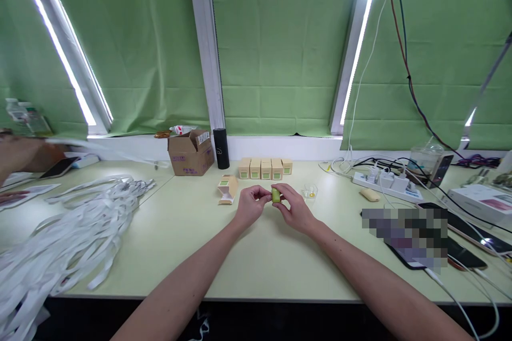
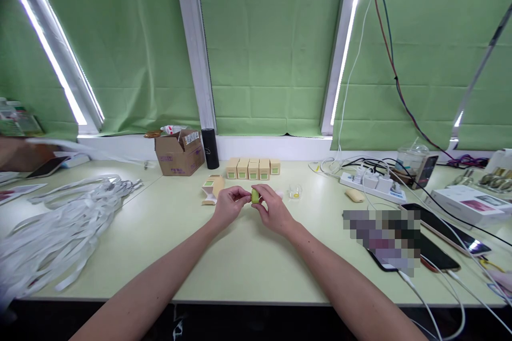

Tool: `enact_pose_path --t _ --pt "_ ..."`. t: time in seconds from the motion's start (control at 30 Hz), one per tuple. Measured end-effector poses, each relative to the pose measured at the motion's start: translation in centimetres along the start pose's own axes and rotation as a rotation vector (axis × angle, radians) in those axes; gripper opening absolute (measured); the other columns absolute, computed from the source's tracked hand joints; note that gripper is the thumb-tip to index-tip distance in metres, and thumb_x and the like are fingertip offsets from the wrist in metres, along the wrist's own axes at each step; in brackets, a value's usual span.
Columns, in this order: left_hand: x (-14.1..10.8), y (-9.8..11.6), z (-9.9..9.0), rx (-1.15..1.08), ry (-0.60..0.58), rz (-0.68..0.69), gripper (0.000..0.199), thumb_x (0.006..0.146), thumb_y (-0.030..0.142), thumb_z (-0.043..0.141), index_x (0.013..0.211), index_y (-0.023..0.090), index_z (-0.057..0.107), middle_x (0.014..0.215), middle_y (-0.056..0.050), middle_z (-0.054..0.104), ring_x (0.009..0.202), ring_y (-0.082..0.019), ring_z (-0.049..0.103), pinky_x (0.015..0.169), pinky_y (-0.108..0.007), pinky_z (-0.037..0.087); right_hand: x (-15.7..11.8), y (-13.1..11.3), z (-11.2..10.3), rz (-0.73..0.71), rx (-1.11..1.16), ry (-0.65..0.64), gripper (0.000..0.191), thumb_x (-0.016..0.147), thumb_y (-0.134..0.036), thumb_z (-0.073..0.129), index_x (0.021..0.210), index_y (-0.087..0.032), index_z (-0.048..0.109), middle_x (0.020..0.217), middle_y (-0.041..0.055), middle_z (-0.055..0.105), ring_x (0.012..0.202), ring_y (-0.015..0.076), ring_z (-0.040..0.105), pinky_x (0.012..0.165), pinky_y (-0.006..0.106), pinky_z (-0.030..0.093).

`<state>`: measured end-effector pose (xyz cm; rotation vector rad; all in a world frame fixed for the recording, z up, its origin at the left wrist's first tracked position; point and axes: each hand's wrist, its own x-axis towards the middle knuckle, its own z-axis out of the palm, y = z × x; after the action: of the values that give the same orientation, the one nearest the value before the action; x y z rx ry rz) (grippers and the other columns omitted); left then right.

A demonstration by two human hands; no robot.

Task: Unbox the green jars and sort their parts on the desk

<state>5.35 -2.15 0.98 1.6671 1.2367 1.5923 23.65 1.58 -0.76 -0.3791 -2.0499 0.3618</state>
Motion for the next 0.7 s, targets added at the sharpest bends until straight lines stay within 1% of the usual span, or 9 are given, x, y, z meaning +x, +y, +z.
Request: enact_pose_path --t 0.13,0.23,0.3,0.37,0.43,0.5,0.6,0.7 --pt "0.02 -0.28 0.13 -0.010 -0.015 -0.017 0.012 0.077 0.029 0.075 0.074 0.018 0.072 0.072 -0.004 0.072 0.068 -0.018 0.065 0.067 -0.032 0.053 0.01 0.05 -0.04 0.013 0.019 -0.005 0.047 0.100 -0.020 0.055 0.145 -0.030 0.050 0.130 0.0127 0.061 0.113 0.0262 0.064 0.086 0.047 0.066" --pt "0.01 -0.30 0.19 -0.006 -0.025 0.004 0.014 0.080 0.031 0.075 0.078 0.018 0.069 0.077 -0.004 0.072 0.072 -0.017 0.066 0.070 -0.032 0.054 0.10 0.04 -0.05 0.051 0.046 -0.004 0.049 0.098 -0.021 0.057 0.146 -0.030 0.052 0.132 0.0126 0.060 0.113 0.0259 0.064 0.086 0.046 0.066" --pt "0.01 -0.14 0.13 -0.005 -0.037 0.023 0.016 0.081 0.031 0.075 0.088 0.018 0.070 0.085 -0.005 0.073 0.080 -0.019 0.069 0.077 -0.033 0.056 0.20 0.05 -0.07 0.081 0.073 0.010 0.050 0.097 -0.024 0.060 0.146 -0.030 0.053 0.134 0.0128 0.057 0.114 0.0251 0.064 0.089 0.046 0.066" --pt "0.02 0.06 -0.03 -0.006 -0.054 0.032 0.024 0.082 0.030 0.075 0.102 0.018 0.069 0.093 -0.007 0.073 0.089 -0.020 0.070 0.084 -0.035 0.057 0.29 0.15 -0.12 0.105 0.091 0.038 0.047 0.098 -0.026 0.059 0.145 -0.030 0.056 0.133 0.0124 0.055 0.114 0.0242 0.063 0.091 0.045 0.065" --pt "0.06 0.20 -0.23 -0.006 -0.070 0.042 0.034 0.084 0.029 0.075 0.115 0.019 0.066 0.102 -0.008 0.073 0.099 -0.022 0.071 0.088 -0.036 0.057 0.34 0.37 -0.19 0.121 0.083 0.063 0.046 0.099 -0.026 0.057 0.145 -0.031 0.057 0.131 0.0119 0.055 0.115 0.0242 0.063 0.091 0.044 0.064" --pt "0.09 0.23 -0.41 0.012 -0.079 0.062 0.040 0.085 0.029 0.074 0.123 0.020 0.064 0.113 -0.011 0.071 0.111 -0.024 0.068 0.091 -0.038 0.057 0.33 0.63 -0.26 0.131 0.056 0.079 0.051 0.097 -0.024 0.059 0.147 -0.032 0.055 0.128 0.0114 0.058 0.113 0.0247 0.064 0.090 0.045 0.063" --pt "0.05 0.22 -0.48 0.071 -0.107 0.104 0.048 0.085 0.029 0.077 0.131 0.023 0.063 0.132 -0.013 0.066 0.124 -0.027 0.063 0.098 -0.042 0.055 0.21 0.91 -0.29 0.133 0.016 0.092 0.064 0.092 -0.021 0.065 0.152 -0.031 0.046 0.126 0.0109 0.063 0.109 0.0259 0.065 0.088 0.047 0.062" --pt "-0.08 0.30 -0.36 0.125 -0.149 0.157 0.050 0.083 0.028 0.080 0.131 0.027 0.065 0.138 -0.012 0.062 0.127 -0.028 0.060 0.102 -0.044 0.052 0.11 0.90 -0.27 0.102 -0.037 0.101 0.068 0.092 -0.018 0.065 0.154 -0.030 0.040 0.126 0.0108 0.066 0.112 0.0274 0.066 0.090 0.048 0.062"
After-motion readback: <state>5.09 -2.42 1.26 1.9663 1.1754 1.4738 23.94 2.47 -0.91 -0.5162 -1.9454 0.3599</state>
